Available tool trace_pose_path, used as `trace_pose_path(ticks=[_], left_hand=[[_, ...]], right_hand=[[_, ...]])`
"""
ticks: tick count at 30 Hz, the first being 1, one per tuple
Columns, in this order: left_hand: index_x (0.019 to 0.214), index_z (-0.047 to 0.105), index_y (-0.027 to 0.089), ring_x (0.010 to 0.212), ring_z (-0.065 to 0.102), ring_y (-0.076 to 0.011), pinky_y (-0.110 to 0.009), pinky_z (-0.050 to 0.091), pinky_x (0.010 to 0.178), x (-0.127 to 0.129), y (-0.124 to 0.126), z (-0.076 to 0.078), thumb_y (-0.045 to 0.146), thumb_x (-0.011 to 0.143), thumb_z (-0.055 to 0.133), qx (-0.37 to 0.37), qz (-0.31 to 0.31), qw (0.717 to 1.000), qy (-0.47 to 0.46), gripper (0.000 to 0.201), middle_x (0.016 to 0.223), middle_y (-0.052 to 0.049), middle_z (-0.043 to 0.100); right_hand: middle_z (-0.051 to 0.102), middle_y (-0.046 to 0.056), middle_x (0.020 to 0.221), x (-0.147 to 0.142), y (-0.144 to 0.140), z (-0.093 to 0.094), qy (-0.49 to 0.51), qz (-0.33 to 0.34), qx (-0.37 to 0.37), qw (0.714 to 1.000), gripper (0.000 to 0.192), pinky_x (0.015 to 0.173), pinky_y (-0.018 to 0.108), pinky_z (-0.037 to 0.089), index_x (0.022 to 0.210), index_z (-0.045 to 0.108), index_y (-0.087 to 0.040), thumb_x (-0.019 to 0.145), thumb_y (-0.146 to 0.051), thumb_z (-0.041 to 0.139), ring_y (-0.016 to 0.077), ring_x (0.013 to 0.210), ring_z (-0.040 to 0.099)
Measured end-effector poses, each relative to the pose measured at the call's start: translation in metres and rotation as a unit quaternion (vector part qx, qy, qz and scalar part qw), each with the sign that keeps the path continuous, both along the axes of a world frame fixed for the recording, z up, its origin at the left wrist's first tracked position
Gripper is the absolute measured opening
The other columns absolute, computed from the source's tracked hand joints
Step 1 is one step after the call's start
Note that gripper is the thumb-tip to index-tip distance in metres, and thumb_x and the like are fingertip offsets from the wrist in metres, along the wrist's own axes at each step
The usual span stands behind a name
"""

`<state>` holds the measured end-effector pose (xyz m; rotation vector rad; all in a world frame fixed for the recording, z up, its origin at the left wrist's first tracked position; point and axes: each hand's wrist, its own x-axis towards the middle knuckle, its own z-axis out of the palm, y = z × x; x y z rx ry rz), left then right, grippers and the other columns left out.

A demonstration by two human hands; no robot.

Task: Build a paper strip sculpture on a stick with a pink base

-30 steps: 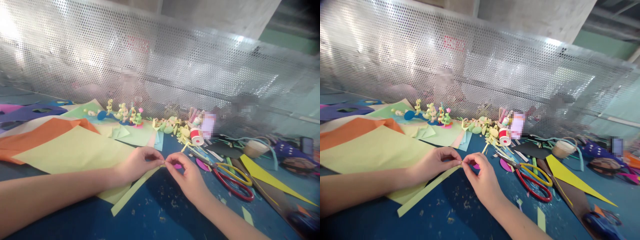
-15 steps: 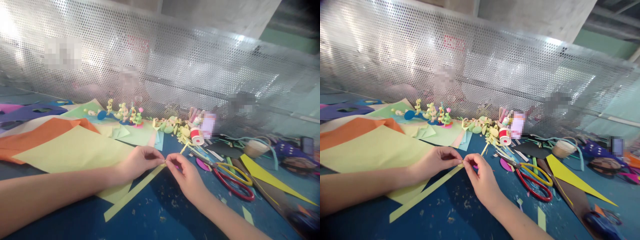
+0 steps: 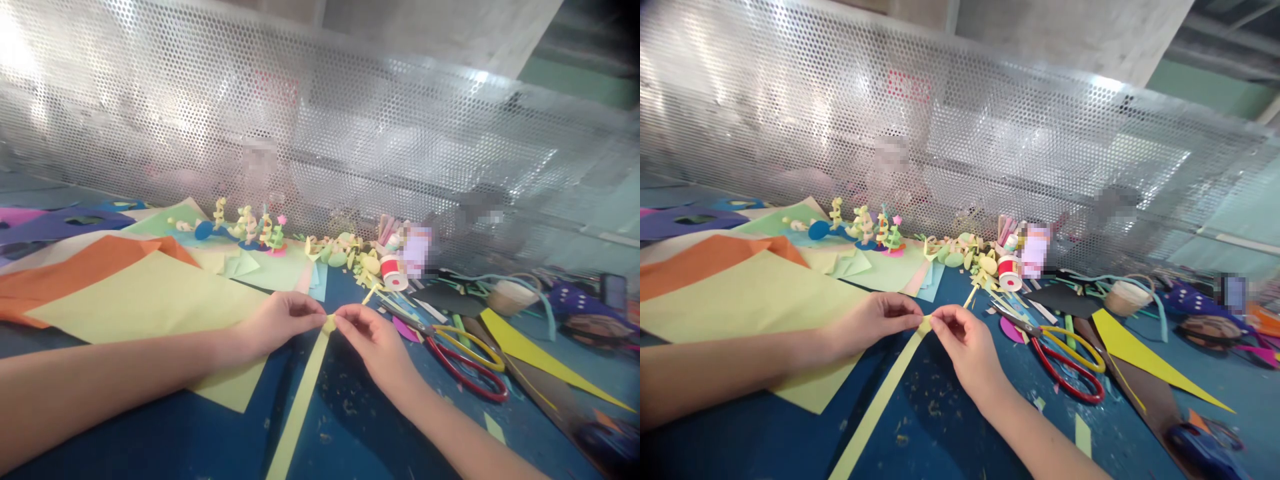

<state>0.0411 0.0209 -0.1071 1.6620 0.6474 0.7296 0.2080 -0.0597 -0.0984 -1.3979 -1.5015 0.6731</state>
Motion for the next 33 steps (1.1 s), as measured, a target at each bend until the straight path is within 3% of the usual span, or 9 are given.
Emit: trace_pose_path(ticks=[15, 22, 29, 33], left_hand=[[0.087, 0.068, 0.016, 0.076, 0.061, -0.0135, -0.025, 0.045, 0.073, -0.0016, 0.0034, 0.0041, 0.032, 0.073, 0.068, -0.039, -0.055, 0.998, -0.02, 0.022, 0.081, -0.003, 0.068], [0.084, 0.068, 0.016, 0.076, 0.061, -0.0138, -0.026, 0.045, 0.075, 0.0009, 0.0041, 0.0009, 0.034, 0.07, 0.071, -0.06, -0.025, 0.997, -0.044, 0.023, 0.081, -0.002, 0.068], [0.081, 0.068, 0.015, 0.072, 0.06, -0.0124, -0.025, 0.044, 0.07, 0.0006, 0.0052, 0.0026, 0.035, 0.069, 0.071, -0.038, -0.043, 0.998, -0.004, 0.023, 0.077, -0.001, 0.067], [0.083, 0.067, 0.016, 0.072, 0.059, -0.0117, -0.024, 0.043, 0.07, 0.001, 0.0059, 0.0016, 0.035, 0.071, 0.071, -0.059, -0.039, 0.997, -0.027, 0.023, 0.077, -0.001, 0.066]], right_hand=[[0.062, 0.001, 0.079, -0.0001, 0.0002, -0.0024, 0.02, 0.003, -0.009, 1.0, 0.022, 0.068, 0.026, 0.047, 0.086, 0.062, -0.019, 0.084, -0.04, 0.054, 0.0152, 0.074, 0.058], [0.064, 0.002, 0.081, -0.0004, 0.0021, -0.0016, 0.059, 0.017, -0.028, 0.998, 0.022, 0.072, 0.028, 0.05, 0.087, 0.061, -0.019, 0.079, -0.039, 0.061, 0.0162, 0.076, 0.061], [0.061, 0.0, 0.075, -0.0006, 0.0005, -0.0031, 0.05, 0.027, -0.037, 0.998, 0.018, 0.066, 0.025, 0.046, 0.082, 0.059, -0.018, 0.08, -0.036, 0.06, 0.0135, 0.069, 0.058], [0.063, -0.001, 0.075, -0.0013, -0.001, -0.0005, 0.071, 0.016, -0.038, 0.997, 0.02, 0.068, 0.027, 0.048, 0.092, 0.055, -0.021, 0.08, -0.036, 0.059, 0.0151, 0.072, 0.06]])
